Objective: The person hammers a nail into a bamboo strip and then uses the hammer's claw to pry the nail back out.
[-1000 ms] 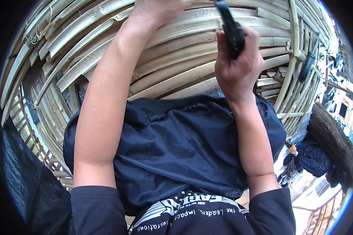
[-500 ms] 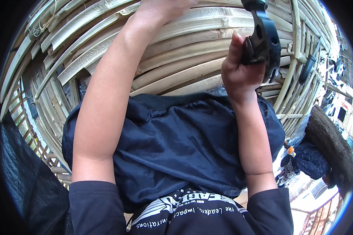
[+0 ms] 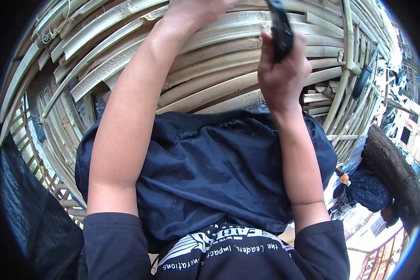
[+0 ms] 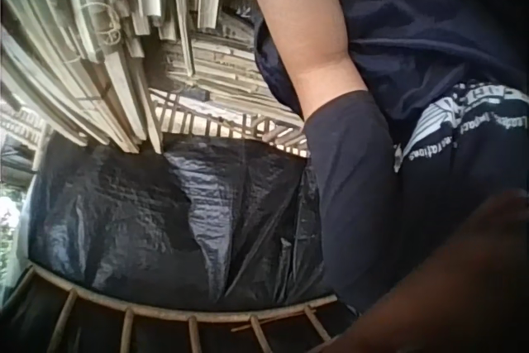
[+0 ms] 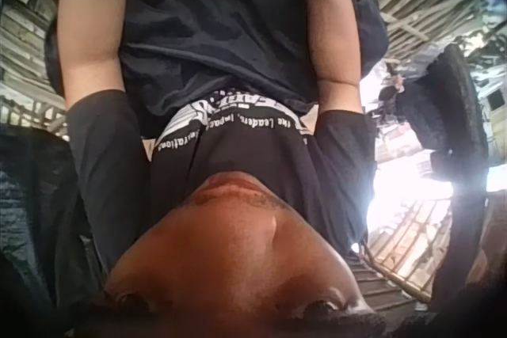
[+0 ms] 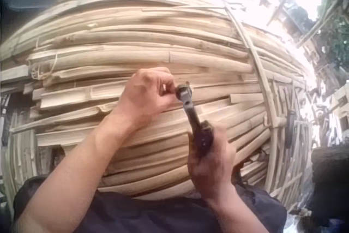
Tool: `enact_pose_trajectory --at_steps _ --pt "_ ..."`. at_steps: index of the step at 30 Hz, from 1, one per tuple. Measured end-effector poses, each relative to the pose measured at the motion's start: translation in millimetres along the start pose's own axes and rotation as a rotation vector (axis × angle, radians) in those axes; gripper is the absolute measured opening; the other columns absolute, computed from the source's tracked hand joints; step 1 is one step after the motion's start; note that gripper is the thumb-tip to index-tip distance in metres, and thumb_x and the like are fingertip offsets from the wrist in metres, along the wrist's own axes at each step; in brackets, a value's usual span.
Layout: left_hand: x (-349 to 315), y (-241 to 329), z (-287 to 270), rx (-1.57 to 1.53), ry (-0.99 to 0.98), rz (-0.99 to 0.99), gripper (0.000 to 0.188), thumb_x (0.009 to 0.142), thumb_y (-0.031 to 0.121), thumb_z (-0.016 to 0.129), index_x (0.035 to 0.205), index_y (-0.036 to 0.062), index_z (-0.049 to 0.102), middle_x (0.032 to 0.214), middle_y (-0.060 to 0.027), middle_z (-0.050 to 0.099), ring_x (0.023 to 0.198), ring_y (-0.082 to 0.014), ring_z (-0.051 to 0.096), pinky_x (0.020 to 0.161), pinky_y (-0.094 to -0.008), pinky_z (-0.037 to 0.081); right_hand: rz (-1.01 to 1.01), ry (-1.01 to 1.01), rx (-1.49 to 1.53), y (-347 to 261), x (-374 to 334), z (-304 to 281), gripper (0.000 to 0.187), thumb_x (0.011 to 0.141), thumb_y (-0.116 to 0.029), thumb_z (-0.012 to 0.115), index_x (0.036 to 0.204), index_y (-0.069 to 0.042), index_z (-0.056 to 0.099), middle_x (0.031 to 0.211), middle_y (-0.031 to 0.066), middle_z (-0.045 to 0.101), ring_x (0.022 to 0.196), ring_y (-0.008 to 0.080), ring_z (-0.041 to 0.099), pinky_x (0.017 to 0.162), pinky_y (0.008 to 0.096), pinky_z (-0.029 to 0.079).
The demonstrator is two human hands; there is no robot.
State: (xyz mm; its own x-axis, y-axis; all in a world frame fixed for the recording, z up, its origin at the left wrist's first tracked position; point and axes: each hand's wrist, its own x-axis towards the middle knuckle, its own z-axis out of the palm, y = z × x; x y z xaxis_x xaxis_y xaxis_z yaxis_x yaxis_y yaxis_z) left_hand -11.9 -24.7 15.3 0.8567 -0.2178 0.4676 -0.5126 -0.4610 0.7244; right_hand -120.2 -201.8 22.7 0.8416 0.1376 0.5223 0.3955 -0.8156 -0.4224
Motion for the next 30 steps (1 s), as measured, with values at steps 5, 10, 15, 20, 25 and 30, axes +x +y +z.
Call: enact_pose_trajectory --at_steps 5,10,15,20,25,30 --pt "1.1 1.8 3.8 -0.034 0.035 0.043 0.013 0.08 0.009 0.08 0.075 0.0002 0.072 0.077 -0.0109 0.07 0.067 -0.0227 0.066 0.063 -0.0362 0.054 -0.101 0.145 0.05 6.2 -6.0 -3.8 0.03 0.096 -0.019 0.073 0.114 -0.005 0.054 0.077 0.0163 0.066 0.066 0.0381 0.068 0.056 0.0439 0.052" --pt "1.0 8.5 -2.3 0.025 -0.072 -0.146 0.011 0.08 0.008 0.08 0.077 0.0004 0.073 0.079 -0.0111 0.071 0.068 -0.0225 0.067 0.065 -0.0362 0.054 -0.045 0.017 -0.024 2.0 -1.4 -1.5 0.026 0.096 -0.016 0.072 0.111 -0.004 0.055 0.079 0.0142 0.068 0.067 0.0366 0.069 0.058 0.0423 0.053" --pt "-1.6 1.1 0.3 0.029 0.02 -0.004 0.014 0.08 0.011 0.081 0.078 -0.0002 0.072 0.081 -0.012 0.071 0.07 -0.024 0.068 0.067 -0.037 0.054 0.038 -0.132 -0.138 13.8 -0.3 8.5 0.029 0.092 -0.014 0.075 0.109 -0.002 0.055 0.081 0.0126 0.067 0.065 0.0344 0.069 0.061 0.0404 0.055" --pt "1.3 0.5 2.3 0.013 0.028 0.009 0.014 0.078 0.012 0.081 0.078 0.0011 0.072 0.081 -0.0116 0.071 0.071 -0.0262 0.068 0.065 -0.0383 0.052 0.006 0.07 0.018 2.5 2.6 -1.6 0.026 0.095 -0.018 0.074 0.11 -0.004 0.057 0.078 0.0154 0.066 0.066 0.0391 0.067 0.059 0.0445 0.052" --pt "4.8 3.9 -2.0 0.003 0.001 -0.046 0.016 0.078 0.014 0.082 0.078 0.0007 0.072 0.079 -0.0121 0.07 0.069 -0.0259 0.067 0.065 -0.0381 0.052 -0.087 0.158 0.051 1.8 -1.0 -7.4 0.027 0.094 -0.016 0.073 0.113 -0.005 0.056 0.078 0.0148 0.067 0.069 0.0377 0.068 0.06 0.0422 0.053" --pt "-1.5 -0.1 -1.1 0.058 0.032 -0.035 0.016 0.078 0.012 0.083 0.077 0.0 0.072 0.079 -0.0119 0.071 0.068 -0.024 0.067 0.065 -0.0373 0.052 -0.016 -0.051 -0.09 3.7 0.3 -1.0 0.03 0.094 -0.017 0.074 0.113 -0.004 0.055 0.076 0.0141 0.067 0.065 0.0364 0.068 0.058 0.042 0.052"
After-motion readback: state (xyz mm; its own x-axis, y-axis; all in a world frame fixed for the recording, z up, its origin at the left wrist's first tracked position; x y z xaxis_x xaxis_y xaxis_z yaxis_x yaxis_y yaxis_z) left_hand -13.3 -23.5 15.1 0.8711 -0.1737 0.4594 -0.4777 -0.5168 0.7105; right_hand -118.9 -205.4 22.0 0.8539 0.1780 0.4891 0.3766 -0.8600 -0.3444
